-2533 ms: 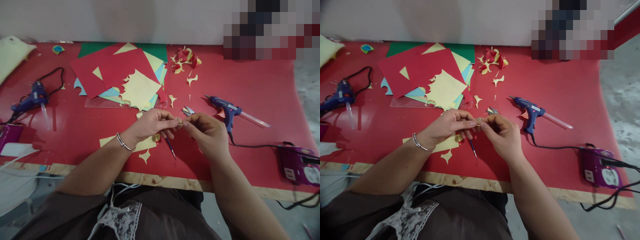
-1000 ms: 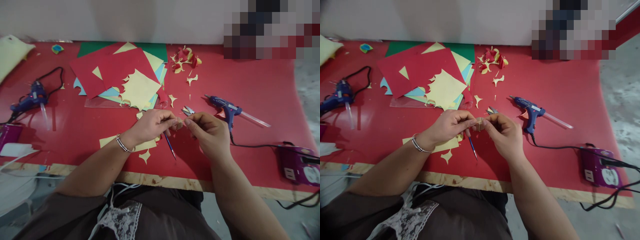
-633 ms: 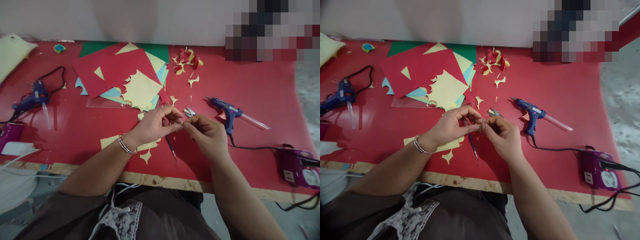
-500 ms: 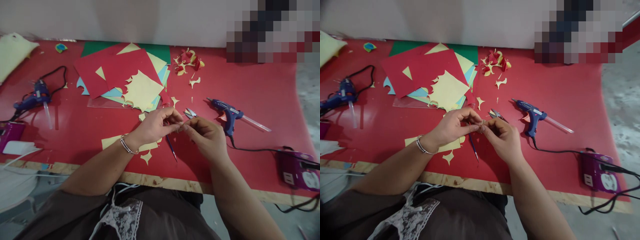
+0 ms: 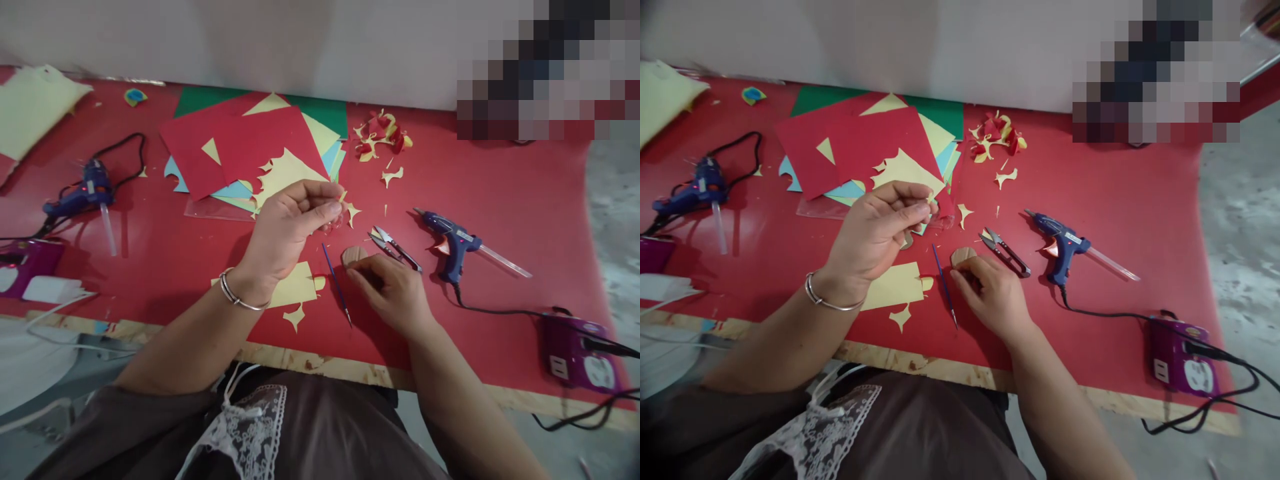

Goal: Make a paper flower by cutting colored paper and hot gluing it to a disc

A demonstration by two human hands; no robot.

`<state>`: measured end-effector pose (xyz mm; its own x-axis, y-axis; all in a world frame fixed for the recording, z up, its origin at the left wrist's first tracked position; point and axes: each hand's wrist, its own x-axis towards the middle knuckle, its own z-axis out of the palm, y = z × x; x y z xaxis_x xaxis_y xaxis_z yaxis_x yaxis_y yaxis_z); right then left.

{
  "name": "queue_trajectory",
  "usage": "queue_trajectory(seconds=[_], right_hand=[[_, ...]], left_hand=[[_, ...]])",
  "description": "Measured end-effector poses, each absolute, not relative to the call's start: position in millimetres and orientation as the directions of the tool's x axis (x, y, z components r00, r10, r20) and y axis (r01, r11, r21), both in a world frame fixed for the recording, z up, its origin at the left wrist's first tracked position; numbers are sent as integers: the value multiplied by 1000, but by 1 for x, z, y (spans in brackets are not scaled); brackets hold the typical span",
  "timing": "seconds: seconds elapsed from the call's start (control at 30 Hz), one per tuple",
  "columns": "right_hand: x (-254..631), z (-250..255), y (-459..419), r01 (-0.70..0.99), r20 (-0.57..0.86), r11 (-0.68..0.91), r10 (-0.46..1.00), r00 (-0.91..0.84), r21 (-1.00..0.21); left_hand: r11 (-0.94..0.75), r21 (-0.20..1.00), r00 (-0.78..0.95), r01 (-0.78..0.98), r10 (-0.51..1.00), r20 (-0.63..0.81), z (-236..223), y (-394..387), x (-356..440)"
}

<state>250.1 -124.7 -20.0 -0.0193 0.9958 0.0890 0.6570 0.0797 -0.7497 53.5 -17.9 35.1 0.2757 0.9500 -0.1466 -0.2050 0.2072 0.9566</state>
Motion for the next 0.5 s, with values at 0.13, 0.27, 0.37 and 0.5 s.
queue_trajectory(seconds=[0.13, 0.27, 0.37, 0.5], right_hand=[[246, -25, -126, 686, 78, 132, 991, -110, -716], [247, -28, -126, 720, 140, 170, 985, -102, -673], [254, -29, -125, 759, 179, 158, 982, -56, -632], [270, -29, -124, 833, 194, 60, 979, 58, -551]], left_hand=[[293, 910, 284, -294, 936, -209, 33, -31, 63], [416, 847, 343, -331, 889, -303, 16, -37, 67], [433, 831, 327, -348, 887, -325, 4, -34, 63], [430, 824, 308, -369, 893, -328, -5, -29, 50]])
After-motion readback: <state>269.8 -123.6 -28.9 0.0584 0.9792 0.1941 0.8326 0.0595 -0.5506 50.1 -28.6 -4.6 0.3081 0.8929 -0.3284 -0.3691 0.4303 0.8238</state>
